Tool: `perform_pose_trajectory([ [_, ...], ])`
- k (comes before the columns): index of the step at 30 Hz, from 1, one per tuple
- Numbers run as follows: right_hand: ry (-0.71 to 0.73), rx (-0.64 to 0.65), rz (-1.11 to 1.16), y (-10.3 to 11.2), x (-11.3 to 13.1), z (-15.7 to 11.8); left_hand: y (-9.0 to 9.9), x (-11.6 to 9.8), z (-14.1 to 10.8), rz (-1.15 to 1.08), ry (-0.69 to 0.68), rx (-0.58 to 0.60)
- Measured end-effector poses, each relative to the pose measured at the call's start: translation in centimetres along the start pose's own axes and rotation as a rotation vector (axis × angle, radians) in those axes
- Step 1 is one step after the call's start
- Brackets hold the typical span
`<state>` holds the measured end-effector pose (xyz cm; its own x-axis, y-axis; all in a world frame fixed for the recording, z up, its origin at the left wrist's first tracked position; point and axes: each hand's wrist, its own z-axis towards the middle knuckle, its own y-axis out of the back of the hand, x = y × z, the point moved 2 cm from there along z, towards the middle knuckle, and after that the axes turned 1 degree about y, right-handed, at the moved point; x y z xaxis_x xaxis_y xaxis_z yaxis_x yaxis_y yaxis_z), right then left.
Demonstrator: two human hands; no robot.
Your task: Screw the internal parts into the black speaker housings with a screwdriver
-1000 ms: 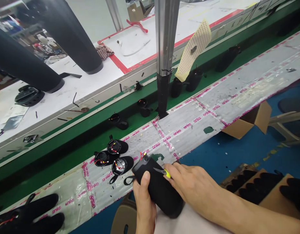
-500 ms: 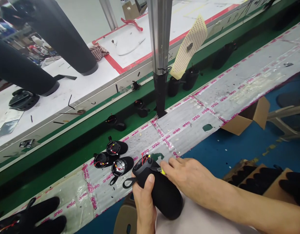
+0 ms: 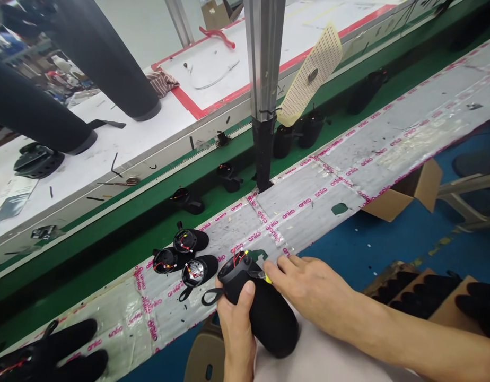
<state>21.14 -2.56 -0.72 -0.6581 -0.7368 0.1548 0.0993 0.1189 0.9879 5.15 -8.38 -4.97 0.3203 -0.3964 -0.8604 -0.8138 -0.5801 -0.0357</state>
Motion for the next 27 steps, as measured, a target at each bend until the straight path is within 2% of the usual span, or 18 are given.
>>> perform_pose_trajectory([
  [6, 0.008, 0.012, -0.042, 0.1, 0.1, 0.1, 0.1, -0.1, -0.1, 0.034, -0.020, 0.011],
  [10, -0.031, 0.092, -0.069, -0.1, 0.6, 0.1, 0.5, -0.2, -0.1, 0.214, -0.112, -0.011],
  [13, -0.062, 0.107, -0.104, -0.6, 1.3, -0.1, 0.9, -0.3, 0.1, 0.316, -0.117, -0.030],
  [17, -0.076, 0.146, -0.098, -1.0, 1.9, 0.2, 1.2, -0.5, 0.5, 0.327, -0.138, -0.054],
  [21, -0.117, 0.122, 0.132, -0.2, 1.6, 0.8, 1.2, -0.1, 0.3, 0.164, -0.080, -0.008],
  [24, -0.165, 0.029, 0.451, 0.8, 0.9, 0.7, 0.9, 0.8, 0.0, 0.013, 0.002, 0.069],
  [27, -0.268, -0.059, 0.614, 0.8, -0.4, -0.3, 0.7, 1.8, 0.4, -0.060, 0.029, 0.099],
])
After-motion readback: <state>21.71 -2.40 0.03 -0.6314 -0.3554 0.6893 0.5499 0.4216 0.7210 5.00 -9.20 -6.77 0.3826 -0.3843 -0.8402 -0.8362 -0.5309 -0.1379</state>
